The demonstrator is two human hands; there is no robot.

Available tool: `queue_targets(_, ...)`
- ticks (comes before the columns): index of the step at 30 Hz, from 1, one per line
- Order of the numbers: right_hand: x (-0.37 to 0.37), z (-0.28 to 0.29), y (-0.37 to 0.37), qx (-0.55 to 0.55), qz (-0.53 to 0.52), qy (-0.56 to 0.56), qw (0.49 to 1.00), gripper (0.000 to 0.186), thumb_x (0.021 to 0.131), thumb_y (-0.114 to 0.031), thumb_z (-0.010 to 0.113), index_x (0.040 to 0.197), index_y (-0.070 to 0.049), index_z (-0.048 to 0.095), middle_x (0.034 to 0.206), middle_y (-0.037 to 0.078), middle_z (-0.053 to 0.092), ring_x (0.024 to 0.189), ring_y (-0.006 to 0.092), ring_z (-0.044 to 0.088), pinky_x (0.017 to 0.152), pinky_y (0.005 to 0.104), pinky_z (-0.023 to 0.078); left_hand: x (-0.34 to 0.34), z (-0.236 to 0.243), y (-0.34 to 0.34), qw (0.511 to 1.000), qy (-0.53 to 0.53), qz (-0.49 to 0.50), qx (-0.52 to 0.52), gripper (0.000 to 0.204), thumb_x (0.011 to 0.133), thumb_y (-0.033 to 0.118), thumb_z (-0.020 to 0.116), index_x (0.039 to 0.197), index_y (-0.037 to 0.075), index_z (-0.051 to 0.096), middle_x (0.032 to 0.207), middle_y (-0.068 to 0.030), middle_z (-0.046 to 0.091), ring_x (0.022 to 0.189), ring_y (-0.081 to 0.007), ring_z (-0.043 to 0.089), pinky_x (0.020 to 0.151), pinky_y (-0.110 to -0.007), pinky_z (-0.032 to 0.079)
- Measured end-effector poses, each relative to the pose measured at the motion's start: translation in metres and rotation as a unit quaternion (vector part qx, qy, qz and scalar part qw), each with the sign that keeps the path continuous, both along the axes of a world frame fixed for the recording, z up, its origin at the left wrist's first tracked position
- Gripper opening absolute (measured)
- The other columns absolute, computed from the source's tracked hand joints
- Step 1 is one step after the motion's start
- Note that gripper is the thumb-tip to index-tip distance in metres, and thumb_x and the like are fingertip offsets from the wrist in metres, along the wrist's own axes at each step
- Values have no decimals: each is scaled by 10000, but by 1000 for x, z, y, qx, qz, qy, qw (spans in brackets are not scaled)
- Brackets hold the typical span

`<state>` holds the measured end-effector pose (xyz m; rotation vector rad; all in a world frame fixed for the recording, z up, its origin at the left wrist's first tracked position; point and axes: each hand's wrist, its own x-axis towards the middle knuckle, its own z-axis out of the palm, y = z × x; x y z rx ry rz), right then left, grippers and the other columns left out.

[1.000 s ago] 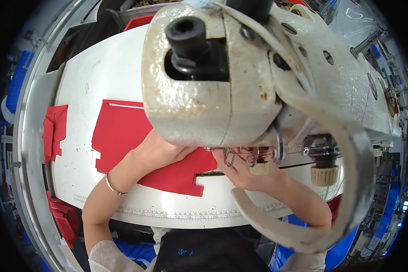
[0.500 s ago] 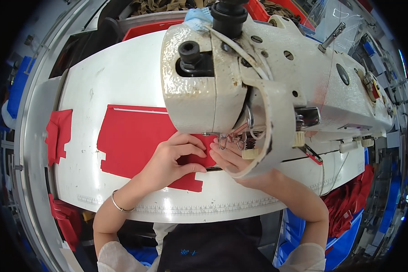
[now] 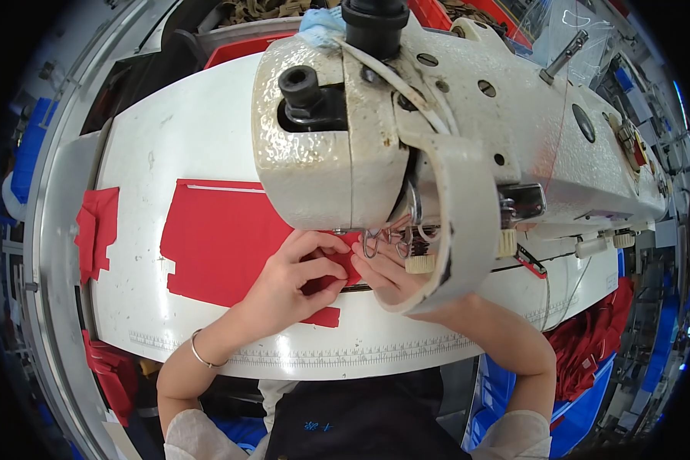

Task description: Sewing pieces of red fabric together using an industrial sewing machine.

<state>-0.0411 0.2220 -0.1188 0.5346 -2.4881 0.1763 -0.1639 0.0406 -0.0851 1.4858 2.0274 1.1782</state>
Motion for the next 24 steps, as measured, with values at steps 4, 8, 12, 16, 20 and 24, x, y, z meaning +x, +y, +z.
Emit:
queue_targets(4, -1, 13, -2, 23, -4, 72, 997, 317, 659, -124, 622, 956, -26, 670, 865, 40, 603, 776, 159, 596, 720, 305, 485, -1, 9, 2, 995, -38, 87, -11, 72, 779, -40, 632, 829, -23, 585, 896, -115, 623, 820, -275, 605, 720, -349, 497)
queue_targets(8, 9, 3, -2, 33, 36, 0, 999, 279, 685, -134, 622, 929, -2, 648, 893, 50, 601, 786, 159, 587, 719, 307, 479, -50, 22, 14, 984, 165, 63, -24, 234, 786, -80, 569, 1013, -32, 603, 906, -189, 663, 802, -331, 652, 691, -342, 509)
queue_targets(12, 19, 24, -6, 145, 55, -38, 987, 248, 708, -126, 602, 902, 27, 628, 904, 64, 611, 807, 163, 593, 714, 295, 477, -86, -21, 15, 980, 190, 64, -18, 329, 754, -53, 592, 1081, -13, 601, 1044, -197, 639, 998, -370, 605, 823, -397, 490)
queue_targets(16, 70, 30, 11, -30, 9, -64, 997, 227, 723, -101, 620, 923, 3, 642, 899, 70, 626, 837, 174, 608, 662, 287, 488, -71, -23, -11, 952, 277, 99, -80, 462, 742, 3, 612, 1200, 5, 549, 1235, -215, 536, 1211, -422, 438, 1029, -508, 317)
queue_targets(20, 91, 40, 91, -50, -234, -58, 969, 351, 673, -10, 664, 1022, -28, 626, 981, 71, 624, 782, 177, 626, 595, 297, 524, -16, 11, -22, 934, 328, 131, -47, 423, 720, -3, 652, 1136, 23, 581, 1180, -162, 559, 1193, -390, 430, 1031, -516, 282)
queue_targets(24, 79, 34, 113, -14, -230, -67, 971, 333, 690, -28, 641, 1022, -24, 624, 1017, 83, 629, 738, 193, 636, 557, 297, 522, 30, 30, -24, 967, 235, 85, -41, 243, 751, 12, 664, 991, 49, 642, 1162, -107, 580, 1152, -334, 477, 1011, -465, 300)
